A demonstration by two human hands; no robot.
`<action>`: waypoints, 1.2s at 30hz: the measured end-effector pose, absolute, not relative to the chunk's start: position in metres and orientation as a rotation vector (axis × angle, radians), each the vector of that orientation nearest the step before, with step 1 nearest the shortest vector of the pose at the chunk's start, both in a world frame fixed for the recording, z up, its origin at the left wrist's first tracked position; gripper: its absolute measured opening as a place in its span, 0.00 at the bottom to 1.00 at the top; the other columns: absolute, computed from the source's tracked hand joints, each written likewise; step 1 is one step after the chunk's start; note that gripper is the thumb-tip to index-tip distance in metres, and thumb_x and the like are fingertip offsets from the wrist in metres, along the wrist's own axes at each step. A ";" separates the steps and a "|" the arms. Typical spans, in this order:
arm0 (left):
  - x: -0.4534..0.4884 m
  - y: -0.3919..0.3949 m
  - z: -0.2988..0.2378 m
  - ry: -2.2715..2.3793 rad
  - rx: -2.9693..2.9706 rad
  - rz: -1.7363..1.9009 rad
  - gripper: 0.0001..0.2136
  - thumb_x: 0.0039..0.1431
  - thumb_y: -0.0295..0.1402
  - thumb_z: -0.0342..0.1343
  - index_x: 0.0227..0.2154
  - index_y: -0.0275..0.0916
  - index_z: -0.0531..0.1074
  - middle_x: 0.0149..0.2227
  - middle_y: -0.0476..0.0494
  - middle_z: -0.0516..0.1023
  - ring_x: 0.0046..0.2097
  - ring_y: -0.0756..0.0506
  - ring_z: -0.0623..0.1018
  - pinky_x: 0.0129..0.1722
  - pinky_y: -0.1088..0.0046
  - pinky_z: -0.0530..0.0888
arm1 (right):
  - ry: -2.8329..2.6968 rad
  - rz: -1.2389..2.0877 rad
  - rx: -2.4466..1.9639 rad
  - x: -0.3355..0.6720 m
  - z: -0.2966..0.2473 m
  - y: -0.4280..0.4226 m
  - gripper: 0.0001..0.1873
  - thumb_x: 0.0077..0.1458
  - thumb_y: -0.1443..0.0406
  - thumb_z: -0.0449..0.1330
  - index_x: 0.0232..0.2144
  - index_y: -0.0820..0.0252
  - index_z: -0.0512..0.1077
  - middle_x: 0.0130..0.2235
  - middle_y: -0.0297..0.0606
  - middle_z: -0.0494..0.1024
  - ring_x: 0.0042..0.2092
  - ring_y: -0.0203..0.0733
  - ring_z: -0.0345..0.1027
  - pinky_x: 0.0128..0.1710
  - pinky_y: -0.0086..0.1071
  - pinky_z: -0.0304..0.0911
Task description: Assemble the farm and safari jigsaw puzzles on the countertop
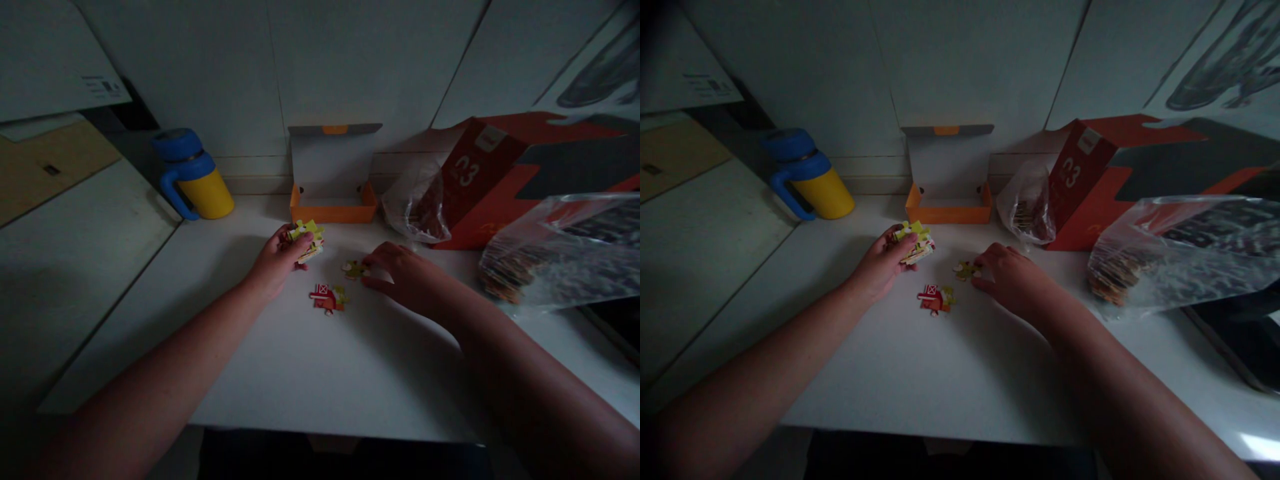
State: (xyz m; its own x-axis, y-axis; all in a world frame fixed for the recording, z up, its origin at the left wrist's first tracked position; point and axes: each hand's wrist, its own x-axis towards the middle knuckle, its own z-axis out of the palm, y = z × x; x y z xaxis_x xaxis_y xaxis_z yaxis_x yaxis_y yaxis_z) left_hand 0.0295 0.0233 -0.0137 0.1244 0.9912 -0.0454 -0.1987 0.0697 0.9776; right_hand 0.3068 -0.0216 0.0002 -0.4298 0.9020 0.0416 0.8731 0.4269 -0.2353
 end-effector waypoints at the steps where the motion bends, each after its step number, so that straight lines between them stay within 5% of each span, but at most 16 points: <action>1: 0.029 0.023 -0.014 0.999 1.069 1.175 0.26 0.50 0.47 0.73 0.48 0.42 0.72 0.46 0.41 0.82 0.42 0.44 0.82 0.26 0.77 0.75 | -2.516 0.277 -1.570 0.307 0.000 -0.021 0.21 0.66 0.56 0.60 0.54 0.63 0.77 0.54 0.52 0.77 0.53 0.54 0.75 0.59 0.46 0.68; 17: 0.030 0.021 -0.018 1.002 1.258 1.110 0.23 0.53 0.46 0.72 0.46 0.43 0.71 0.43 0.43 0.82 0.40 0.44 0.82 0.27 0.76 0.74 | -2.259 -0.012 -1.813 0.307 0.010 -0.028 0.18 0.63 0.61 0.61 0.52 0.65 0.76 0.52 0.58 0.78 0.49 0.59 0.76 0.51 0.48 0.70; 21: 0.033 0.011 -0.015 0.922 1.598 1.038 0.20 0.56 0.43 0.71 0.47 0.43 0.73 0.48 0.40 0.81 0.43 0.45 0.82 0.41 0.70 0.78 | -2.032 0.487 -1.425 0.274 0.012 -0.039 0.19 0.64 0.55 0.63 0.54 0.57 0.74 0.47 0.43 0.82 0.40 0.44 0.77 0.40 0.36 0.71; 27: 0.036 0.003 -0.008 0.789 2.074 1.107 0.22 0.54 0.41 0.73 0.50 0.44 0.76 0.52 0.38 0.77 0.59 0.39 0.76 0.60 0.59 0.72 | -1.806 0.736 -1.334 0.259 0.004 -0.047 0.13 0.64 0.54 0.64 0.38 0.57 0.77 0.33 0.35 0.82 0.31 0.38 0.71 0.32 0.31 0.63; 36: 0.039 0.004 -0.008 0.851 1.643 1.008 0.19 0.59 0.47 0.68 0.47 0.40 0.76 0.51 0.38 0.80 0.46 0.44 0.81 0.46 0.70 0.78 | -1.610 0.939 -1.366 0.263 0.009 -0.041 0.19 0.60 0.49 0.67 0.35 0.60 0.76 0.29 0.35 0.79 0.28 0.37 0.68 0.28 0.31 0.61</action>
